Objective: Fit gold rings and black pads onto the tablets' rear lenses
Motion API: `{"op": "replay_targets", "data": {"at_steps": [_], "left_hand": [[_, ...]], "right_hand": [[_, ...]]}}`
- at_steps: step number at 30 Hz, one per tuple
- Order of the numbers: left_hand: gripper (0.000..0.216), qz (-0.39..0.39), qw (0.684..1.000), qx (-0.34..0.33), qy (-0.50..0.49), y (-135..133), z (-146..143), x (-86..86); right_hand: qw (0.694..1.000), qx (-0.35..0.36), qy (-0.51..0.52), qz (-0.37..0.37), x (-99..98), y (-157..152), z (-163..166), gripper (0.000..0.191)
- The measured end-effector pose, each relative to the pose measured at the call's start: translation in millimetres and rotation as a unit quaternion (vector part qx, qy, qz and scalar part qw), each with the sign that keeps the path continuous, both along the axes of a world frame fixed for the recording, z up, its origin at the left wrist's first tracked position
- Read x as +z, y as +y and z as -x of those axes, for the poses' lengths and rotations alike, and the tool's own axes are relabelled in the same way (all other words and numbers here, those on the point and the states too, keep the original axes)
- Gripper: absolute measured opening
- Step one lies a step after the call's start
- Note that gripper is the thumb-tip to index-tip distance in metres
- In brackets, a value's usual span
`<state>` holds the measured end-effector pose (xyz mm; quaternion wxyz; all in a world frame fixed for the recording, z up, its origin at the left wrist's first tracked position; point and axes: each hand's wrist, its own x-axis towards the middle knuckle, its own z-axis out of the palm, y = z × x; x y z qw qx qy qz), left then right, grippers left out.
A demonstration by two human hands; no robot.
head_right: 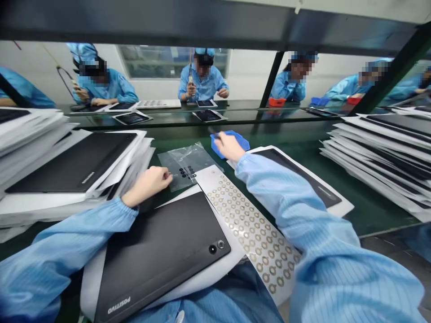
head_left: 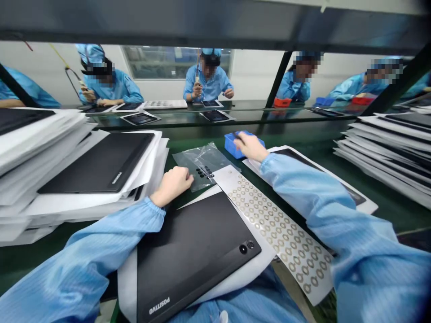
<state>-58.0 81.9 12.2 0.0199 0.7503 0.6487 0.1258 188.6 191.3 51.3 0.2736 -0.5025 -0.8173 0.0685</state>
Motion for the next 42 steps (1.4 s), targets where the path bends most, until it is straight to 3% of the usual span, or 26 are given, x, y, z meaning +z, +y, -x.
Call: {"op": "replay_targets", "data": {"at_steps": [5,9,13,23,28,32,42], "left_hand": [[0.034,0.082,0.995,0.057,-0.024,12.1,21.0,-4.3],[0.039,0.110,0.989,0.065,-0.076,15.2,22.3,-8.2],[0.044,0.130,0.977,0.068,-0.154,20.8,24.2,-10.9],[0.052,0.173,0.899,0.089,-0.393,29.5,16.1,-20.5],[0.028,0.198,0.862,0.067,-0.461,33.8,-5.8,-18.1],[0.012,0.189,0.864,0.060,-0.463,36.8,-19.5,-22.0],[0.022,0.154,0.887,0.040,-0.434,32.0,-23.8,-31.0]], "right_hand": [[0.989,0.133,-0.032,0.049,-36.8,-29.8,46.3,0.015],[0.990,0.123,-0.020,0.068,-59.0,-31.2,63.9,0.024],[0.992,0.098,0.008,0.079,-69.2,-28.5,66.2,0.019],[0.987,0.066,0.105,0.103,-76.7,-23.4,60.0,0.026],[0.985,0.089,0.135,0.064,-78.1,-30.6,61.8,0.017],[0.980,0.135,0.143,0.030,-76.4,-37.0,64.6,0.010],[0.978,0.150,0.136,0.054,-76.0,-36.9,62.1,0.025]]}}
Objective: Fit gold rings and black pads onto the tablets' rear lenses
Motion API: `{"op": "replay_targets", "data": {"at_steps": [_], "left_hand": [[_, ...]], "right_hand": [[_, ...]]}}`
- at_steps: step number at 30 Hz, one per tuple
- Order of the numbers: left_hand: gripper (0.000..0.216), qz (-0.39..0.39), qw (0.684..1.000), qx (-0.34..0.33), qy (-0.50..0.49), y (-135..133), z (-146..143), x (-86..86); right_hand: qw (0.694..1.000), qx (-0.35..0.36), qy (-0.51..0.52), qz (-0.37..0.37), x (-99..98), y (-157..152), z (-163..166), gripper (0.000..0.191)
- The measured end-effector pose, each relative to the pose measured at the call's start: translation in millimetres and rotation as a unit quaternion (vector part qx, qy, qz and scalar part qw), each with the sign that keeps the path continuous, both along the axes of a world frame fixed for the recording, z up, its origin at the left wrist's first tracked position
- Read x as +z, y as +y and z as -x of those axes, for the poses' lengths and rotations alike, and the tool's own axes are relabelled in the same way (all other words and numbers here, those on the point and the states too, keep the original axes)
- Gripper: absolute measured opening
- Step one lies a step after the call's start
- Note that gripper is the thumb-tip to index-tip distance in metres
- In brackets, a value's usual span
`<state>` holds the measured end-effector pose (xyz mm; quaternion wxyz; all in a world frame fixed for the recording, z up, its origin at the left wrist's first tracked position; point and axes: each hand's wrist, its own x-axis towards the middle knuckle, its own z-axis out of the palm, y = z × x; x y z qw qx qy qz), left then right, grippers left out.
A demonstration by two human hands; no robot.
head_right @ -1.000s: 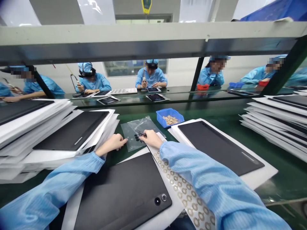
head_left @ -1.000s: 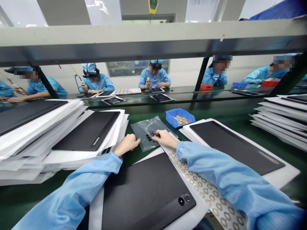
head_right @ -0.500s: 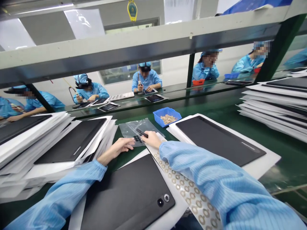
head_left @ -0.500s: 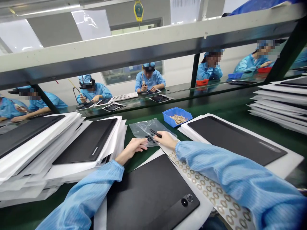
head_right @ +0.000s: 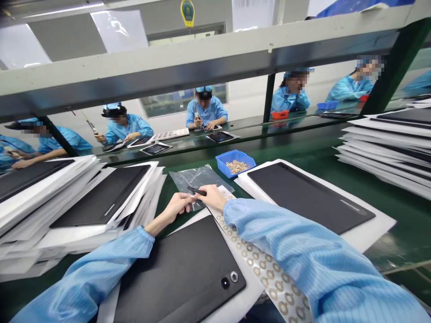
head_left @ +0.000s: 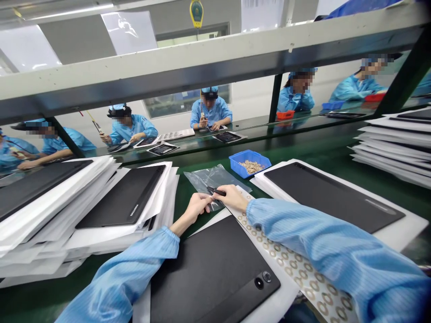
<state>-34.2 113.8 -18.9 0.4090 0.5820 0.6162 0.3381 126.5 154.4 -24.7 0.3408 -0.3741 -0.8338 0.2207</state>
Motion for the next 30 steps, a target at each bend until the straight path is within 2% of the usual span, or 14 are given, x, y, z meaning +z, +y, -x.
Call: {"op": "replay_targets", "data": {"at_steps": [4,13,17,21,24,27,30], "left_hand": [[0.024,-0.013,1.000,0.008,0.006,-0.9,-1.6,-1.9],[0.021,-0.002,0.998,-0.001,0.058,-3.0,-3.0,1.9],[0.024,0.017,0.994,-0.009,0.110,-4.1,0.3,6.3],[0.040,0.043,0.982,-0.016,0.184,-2.9,6.5,13.1],[0.051,0.059,0.967,-0.035,0.244,-2.3,12.7,20.5],[0.056,0.060,0.948,-0.053,0.308,-6.5,18.8,30.2],[0.059,0.036,0.925,-0.044,0.376,-17.4,17.7,40.7]], "right_hand": [[1.000,-0.005,-0.005,0.008,-1.2,1.5,1.3,0.028],[0.999,-0.024,0.000,0.031,-3.4,6.6,4.3,0.016],[0.996,-0.021,0.018,0.086,3.3,10.8,-2.8,0.016],[0.986,0.004,0.040,0.161,20.6,9.7,-10.7,0.019],[0.976,0.016,0.045,0.213,39.1,-5.1,-17.9,0.020],[0.962,0.034,0.033,0.268,54.8,-33.8,-31.7,0.019],[0.948,0.054,0.007,0.312,59.8,-69.0,-54.1,0.020]]}}
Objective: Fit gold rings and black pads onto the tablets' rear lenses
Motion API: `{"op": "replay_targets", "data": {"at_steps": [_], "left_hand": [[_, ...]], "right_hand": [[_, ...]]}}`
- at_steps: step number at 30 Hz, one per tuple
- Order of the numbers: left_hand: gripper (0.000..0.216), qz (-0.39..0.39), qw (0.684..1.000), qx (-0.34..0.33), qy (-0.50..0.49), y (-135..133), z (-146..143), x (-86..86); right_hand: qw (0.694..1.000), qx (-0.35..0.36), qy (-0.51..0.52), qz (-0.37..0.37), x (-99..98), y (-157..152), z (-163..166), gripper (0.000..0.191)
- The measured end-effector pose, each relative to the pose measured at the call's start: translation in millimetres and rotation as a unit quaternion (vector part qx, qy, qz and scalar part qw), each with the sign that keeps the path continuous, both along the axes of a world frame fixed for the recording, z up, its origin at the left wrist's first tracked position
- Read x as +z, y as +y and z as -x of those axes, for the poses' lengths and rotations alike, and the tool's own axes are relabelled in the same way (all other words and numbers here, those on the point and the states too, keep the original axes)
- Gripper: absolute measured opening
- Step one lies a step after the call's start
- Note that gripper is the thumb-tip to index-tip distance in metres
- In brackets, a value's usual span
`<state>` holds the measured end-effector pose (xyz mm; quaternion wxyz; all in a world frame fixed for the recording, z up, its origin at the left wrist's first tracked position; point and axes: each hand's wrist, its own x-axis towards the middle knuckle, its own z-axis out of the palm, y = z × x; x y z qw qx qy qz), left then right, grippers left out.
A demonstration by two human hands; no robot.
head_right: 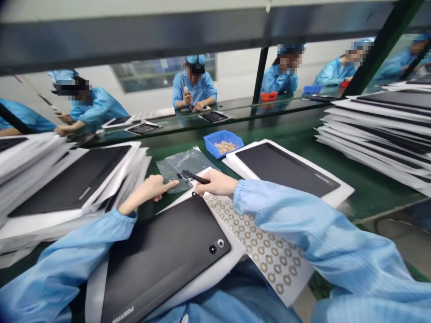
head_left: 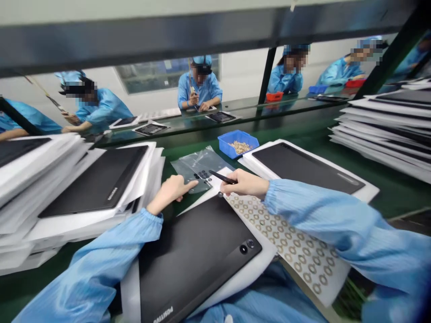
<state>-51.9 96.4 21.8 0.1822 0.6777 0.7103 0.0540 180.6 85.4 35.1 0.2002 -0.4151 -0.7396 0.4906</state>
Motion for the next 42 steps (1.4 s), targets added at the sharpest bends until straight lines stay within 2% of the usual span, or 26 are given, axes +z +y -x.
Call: {"op": "replay_targets", "data": {"at_steps": [3,5,6,9,11,15,27,31,35,37,40,42], "left_hand": [[0.055,-0.126,0.986,-0.021,0.111,-17.6,-16.8,6.1],[0.048,-0.196,0.968,-0.078,0.135,-32.4,-35.6,3.9],[0.044,-0.205,0.965,-0.117,0.115,-40.3,-45.6,0.4],[0.035,-0.160,0.961,-0.226,0.007,-61.4,-70.2,-17.1],[0.032,-0.142,0.956,-0.255,-0.022,-69.5,-78.2,-29.6],[0.031,-0.148,0.956,-0.252,-0.019,-72.3,-79.1,-41.6],[0.032,-0.131,0.955,-0.263,0.039,-71.3,-79.5,-41.5],[0.032,-0.125,0.956,-0.263,0.040,-71.7,-79.2,-40.5],[0.032,-0.135,0.953,-0.268,0.029,-70.9,-79.1,-41.3],[0.033,-0.140,0.953,-0.268,0.026,-70.8,-78.8,-42.0],[0.032,-0.151,0.948,-0.280,0.005,-72.2,-76.8,-42.6],[0.031,-0.150,0.934,-0.324,-0.035,-74.2,-74.5,-42.2]], "right_hand": [[0.999,0.026,-0.029,0.020,-7.7,-33.6,-26.1,0.020],[0.998,0.029,-0.048,0.035,-16.9,-53.8,-40.8,0.020],[0.997,0.025,-0.054,0.045,-21.6,-63.0,-46.3,0.020],[0.996,-0.014,-0.052,0.071,-33.8,-85.1,-54.3,0.018],[0.995,-0.038,-0.051,0.076,-39.6,-93.8,-54.3,0.018],[0.994,-0.063,-0.057,0.068,-44.9,-99.1,-51.1,0.018],[0.992,-0.087,-0.091,0.031,-46.5,-103.0,-47.5,0.013],[0.989,-0.095,-0.116,-0.014,-44.6,-106.4,-44.5,0.012],[0.978,-0.105,-0.151,-0.099,-42.9,-110.8,-42.0,0.027],[0.975,-0.115,-0.141,-0.126,-42.7,-112.8,-42.9,0.029],[0.970,-0.182,-0.073,-0.143,-42.3,-118.0,-46.3,0.027],[0.957,-0.258,-0.006,-0.136,-42.8,-124.4,-47.9,0.031]]}}
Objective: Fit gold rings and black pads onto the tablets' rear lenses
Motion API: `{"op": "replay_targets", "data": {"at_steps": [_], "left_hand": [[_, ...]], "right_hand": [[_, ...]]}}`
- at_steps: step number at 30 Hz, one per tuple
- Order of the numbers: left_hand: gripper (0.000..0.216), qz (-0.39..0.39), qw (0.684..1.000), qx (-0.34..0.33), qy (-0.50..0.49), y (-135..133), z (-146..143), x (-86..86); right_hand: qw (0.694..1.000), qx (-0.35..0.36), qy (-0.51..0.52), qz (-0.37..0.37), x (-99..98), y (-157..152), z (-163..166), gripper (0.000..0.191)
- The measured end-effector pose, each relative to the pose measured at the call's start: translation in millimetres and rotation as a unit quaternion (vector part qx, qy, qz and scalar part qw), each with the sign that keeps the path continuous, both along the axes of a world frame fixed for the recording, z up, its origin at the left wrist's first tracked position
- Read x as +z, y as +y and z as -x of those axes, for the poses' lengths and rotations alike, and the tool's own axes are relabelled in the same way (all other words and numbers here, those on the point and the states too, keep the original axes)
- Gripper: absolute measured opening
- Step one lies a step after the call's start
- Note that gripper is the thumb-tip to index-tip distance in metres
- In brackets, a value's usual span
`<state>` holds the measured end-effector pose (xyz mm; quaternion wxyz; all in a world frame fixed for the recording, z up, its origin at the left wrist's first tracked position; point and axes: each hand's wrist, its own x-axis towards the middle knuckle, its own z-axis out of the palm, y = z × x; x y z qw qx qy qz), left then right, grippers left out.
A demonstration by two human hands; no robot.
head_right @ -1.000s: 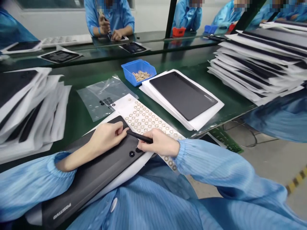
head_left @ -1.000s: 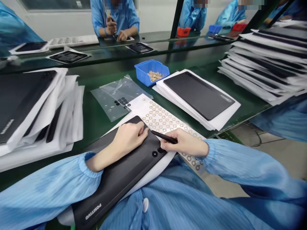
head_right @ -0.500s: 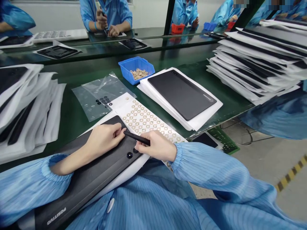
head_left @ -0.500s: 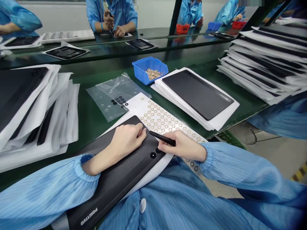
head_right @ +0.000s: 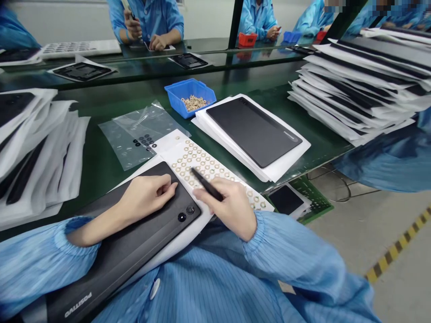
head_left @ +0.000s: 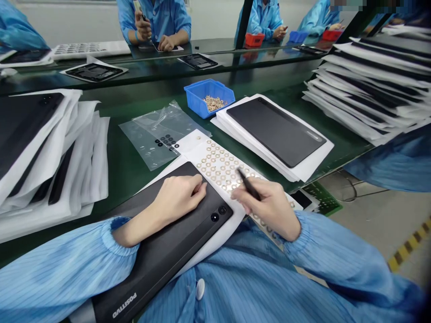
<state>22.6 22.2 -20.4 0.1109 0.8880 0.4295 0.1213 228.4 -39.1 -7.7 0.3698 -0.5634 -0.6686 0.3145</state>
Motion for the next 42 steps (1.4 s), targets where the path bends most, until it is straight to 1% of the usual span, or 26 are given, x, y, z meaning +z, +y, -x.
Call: {"op": "replay_targets", "data": {"at_steps": [2,4,6,8,11,16,23,29,34,36,38,40,42], "left_hand": [[0.028,0.018,0.996,-0.078,-0.028,-2.5,2.5,1.0],[0.025,0.032,0.988,-0.144,-0.039,-4.7,4.7,2.3],[0.023,0.038,0.983,-0.178,-0.035,-5.9,6.1,3.3],[0.024,0.041,0.980,-0.192,-0.027,-6.1,6.5,3.5],[0.024,0.033,0.980,-0.197,-0.023,-5.7,6.1,2.9],[0.023,0.025,0.981,-0.193,-0.017,-5.5,4.7,2.2],[0.024,0.040,0.982,-0.184,-0.009,-5.7,4.0,2.4],[0.023,0.031,0.982,-0.188,-0.014,-5.3,4.0,1.6],[0.021,0.028,0.981,-0.189,-0.014,-4.9,4.8,0.9],[0.021,0.033,0.982,-0.188,-0.014,-5.0,4.6,1.1],[0.021,0.041,0.982,-0.185,-0.011,-5.1,4.0,1.6],[0.021,0.049,0.982,-0.182,-0.008,-5.1,3.4,2.3],[0.020,0.056,0.982,-0.182,-0.011,-5.0,3.3,2.9]], "right_hand": [[0.995,-0.061,0.073,0.000,-2.0,-8.4,0.7,0.043],[0.988,-0.088,0.125,0.018,-5.9,-16.7,4.0,0.048],[0.983,-0.093,0.156,0.040,-11.3,-22.7,9.2,0.042],[0.980,-0.093,0.169,0.048,-16.9,-25.5,14.4,0.031],[0.978,-0.109,0.175,0.044,-23.9,-25.9,19.2,0.025],[0.974,-0.130,0.182,0.041,-29.7,-26.1,20.4,0.022],[0.975,-0.135,0.174,0.022,-28.6,-24.3,24.2,0.020],[0.978,-0.137,0.159,0.008,-29.3,-24.3,24.9,0.019],[0.980,-0.122,0.153,-0.018,-29.4,-26.1,27.6,0.015],[0.980,-0.104,0.166,-0.027,-25.6,-28.1,29.0,0.016],[0.979,-0.086,0.181,-0.033,-17.7,-29.1,27.8,0.016],[0.982,-0.071,0.169,-0.044,-4.7,-25.9,22.8,0.017],[0.989,-0.052,0.121,-0.066,12.4,-15.0,15.8,0.018]]}}
